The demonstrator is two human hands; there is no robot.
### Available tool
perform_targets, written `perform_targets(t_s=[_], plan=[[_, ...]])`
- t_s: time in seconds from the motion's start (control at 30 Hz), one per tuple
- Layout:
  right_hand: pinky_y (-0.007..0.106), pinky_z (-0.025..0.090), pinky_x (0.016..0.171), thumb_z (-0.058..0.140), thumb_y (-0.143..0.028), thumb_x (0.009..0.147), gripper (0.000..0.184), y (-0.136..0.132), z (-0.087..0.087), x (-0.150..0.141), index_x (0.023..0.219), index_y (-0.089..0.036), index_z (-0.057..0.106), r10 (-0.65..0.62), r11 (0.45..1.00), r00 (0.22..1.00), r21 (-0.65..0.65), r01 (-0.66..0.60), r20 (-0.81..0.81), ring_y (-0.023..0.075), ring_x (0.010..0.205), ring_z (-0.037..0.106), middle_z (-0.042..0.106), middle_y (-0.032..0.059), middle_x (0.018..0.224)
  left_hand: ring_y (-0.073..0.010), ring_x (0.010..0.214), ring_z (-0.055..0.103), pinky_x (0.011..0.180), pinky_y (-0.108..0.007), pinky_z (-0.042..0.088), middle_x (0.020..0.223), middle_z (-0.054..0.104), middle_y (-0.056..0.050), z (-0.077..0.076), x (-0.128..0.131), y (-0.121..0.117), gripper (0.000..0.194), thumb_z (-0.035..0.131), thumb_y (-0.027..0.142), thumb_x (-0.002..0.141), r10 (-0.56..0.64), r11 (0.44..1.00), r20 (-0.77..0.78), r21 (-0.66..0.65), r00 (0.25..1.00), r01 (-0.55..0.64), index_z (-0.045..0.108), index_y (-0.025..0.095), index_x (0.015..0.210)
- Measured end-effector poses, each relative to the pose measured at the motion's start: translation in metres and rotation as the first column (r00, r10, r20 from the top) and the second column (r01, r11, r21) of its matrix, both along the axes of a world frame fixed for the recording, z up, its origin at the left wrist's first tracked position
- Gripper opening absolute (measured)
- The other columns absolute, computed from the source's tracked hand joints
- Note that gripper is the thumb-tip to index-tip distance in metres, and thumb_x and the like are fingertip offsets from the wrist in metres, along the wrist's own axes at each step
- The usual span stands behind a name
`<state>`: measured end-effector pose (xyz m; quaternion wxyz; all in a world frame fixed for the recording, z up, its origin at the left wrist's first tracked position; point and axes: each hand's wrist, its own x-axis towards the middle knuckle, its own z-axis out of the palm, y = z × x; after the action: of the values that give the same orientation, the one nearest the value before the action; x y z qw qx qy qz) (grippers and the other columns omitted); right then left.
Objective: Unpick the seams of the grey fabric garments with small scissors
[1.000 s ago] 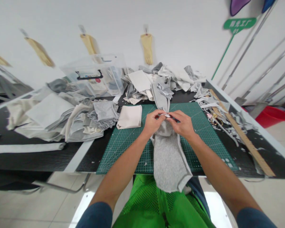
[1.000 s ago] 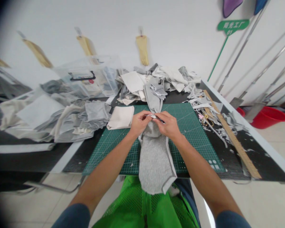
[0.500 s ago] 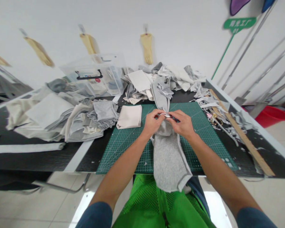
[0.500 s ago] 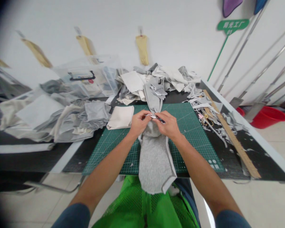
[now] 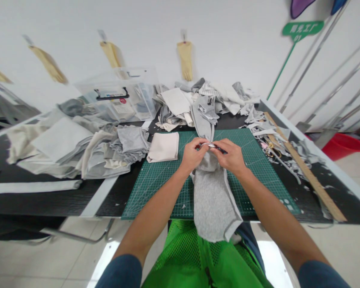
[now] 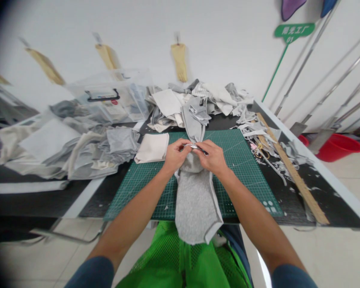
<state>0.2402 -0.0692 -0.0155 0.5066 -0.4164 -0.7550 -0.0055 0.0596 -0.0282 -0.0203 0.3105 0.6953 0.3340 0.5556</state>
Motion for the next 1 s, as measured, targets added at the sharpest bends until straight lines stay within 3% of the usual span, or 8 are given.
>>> perform_targets(t_s=[1.0], plan=[[0.033,0.054,0.079,0.066,-0.033,0.095,0.021,-0.0018,0.0017,-0.0038,0.11,-0.022,0.076,-0.002,1.0,1.0,0.006,0.002,-0.029,0.0209,0.086,0.067,0.074,0.0079,0.094,-0.0154,0.084,0.067,0.077,-0.028,0.05,0.093,0.076,-0.005,0.0021,0.0015,-0.0028,0.015,0.067,0.026,0.087,0.039,0.999,-0.045,-0.005,0.998,-0.039,0.077,0.019,0.096]])
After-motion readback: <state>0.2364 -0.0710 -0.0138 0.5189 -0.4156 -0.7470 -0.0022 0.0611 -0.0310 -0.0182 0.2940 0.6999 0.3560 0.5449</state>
